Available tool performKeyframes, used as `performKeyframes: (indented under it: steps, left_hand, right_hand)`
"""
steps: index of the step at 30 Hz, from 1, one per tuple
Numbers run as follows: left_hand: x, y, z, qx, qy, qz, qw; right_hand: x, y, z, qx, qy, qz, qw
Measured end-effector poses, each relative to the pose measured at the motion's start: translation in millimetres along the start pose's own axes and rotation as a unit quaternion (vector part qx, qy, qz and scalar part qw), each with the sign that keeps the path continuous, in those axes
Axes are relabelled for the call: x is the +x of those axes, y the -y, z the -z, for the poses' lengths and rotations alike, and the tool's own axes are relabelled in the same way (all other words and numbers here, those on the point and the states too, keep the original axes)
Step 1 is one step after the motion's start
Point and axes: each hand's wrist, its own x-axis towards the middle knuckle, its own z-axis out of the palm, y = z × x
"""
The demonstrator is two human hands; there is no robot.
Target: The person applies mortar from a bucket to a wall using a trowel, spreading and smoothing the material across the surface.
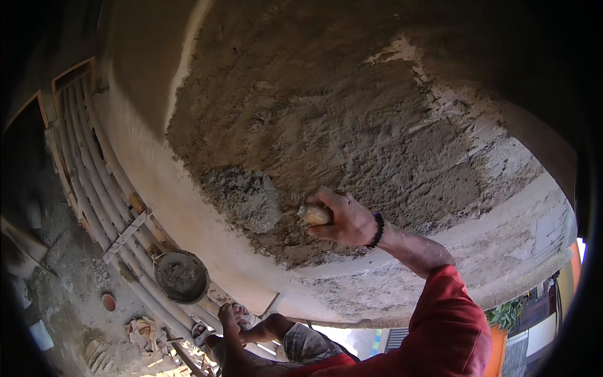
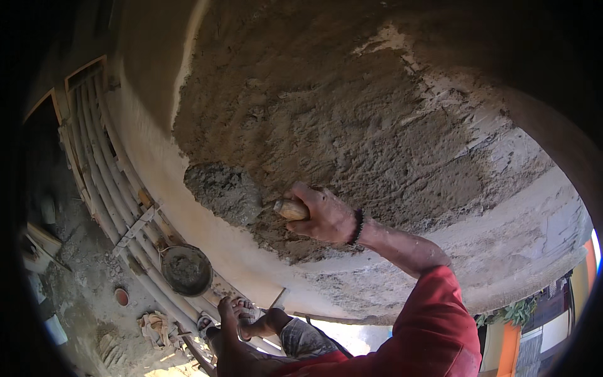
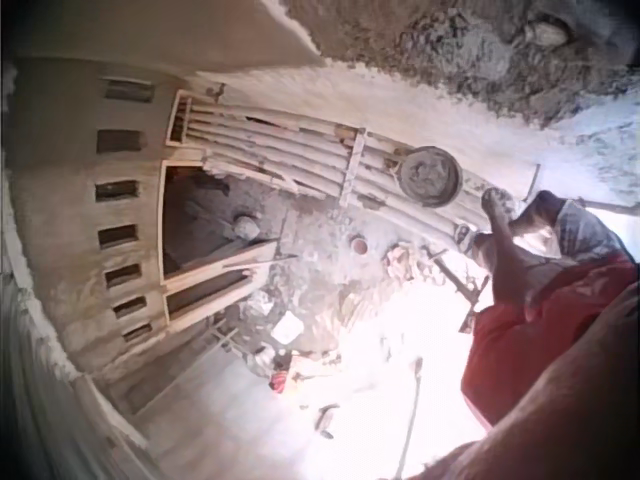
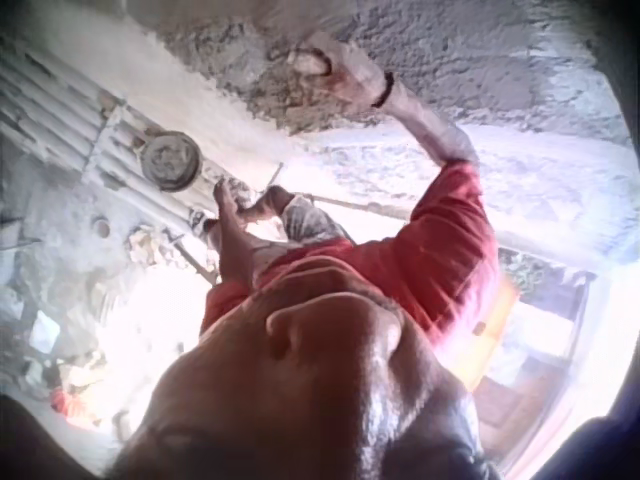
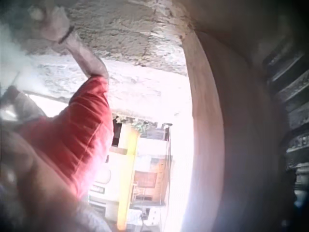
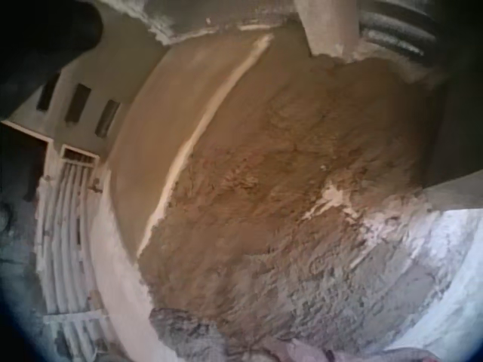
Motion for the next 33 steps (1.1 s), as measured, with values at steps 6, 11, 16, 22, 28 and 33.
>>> performKeyframes:
  steps: [6,11,16,22,28,33]
  left_hand:
    - [23.8,2.0,26.3,0.026,-0.046,0.017,0.998]
    - [35.9,2.0,24.6,0.057,-0.072,0.036,0.995]
    - [54.5,3.9,43.7,0.048,-0.064,0.014,0.997]
    - [35.4,17.9,27.8,0.032,-0.073,0.056,0.995]
    - [36.8,42.5,44.3,0.054,-0.021,0.081,0.995]
    - [2.0,37.4,49.4,0.033,-0.042,0.093,0.994]
  right_hand:
    - [-27.9,78.1,130.9,0.069,-0.020,0.240,0.968]
    - [-34.0,64.3,157.0,0.415,0.046,0.131,0.899]
    - [-105.3,-2.2,269.1,0.067,-0.406,-0.048,0.910]
    - [-80.0,4.3,212.9,0.090,-0.338,-0.082,0.933]
    - [-43.3,-48.3,25.4,0.033,-0.127,-0.042,0.990]
    - [-88.6,-76.3,-136.2,0.038,0.105,-0.184,0.977]
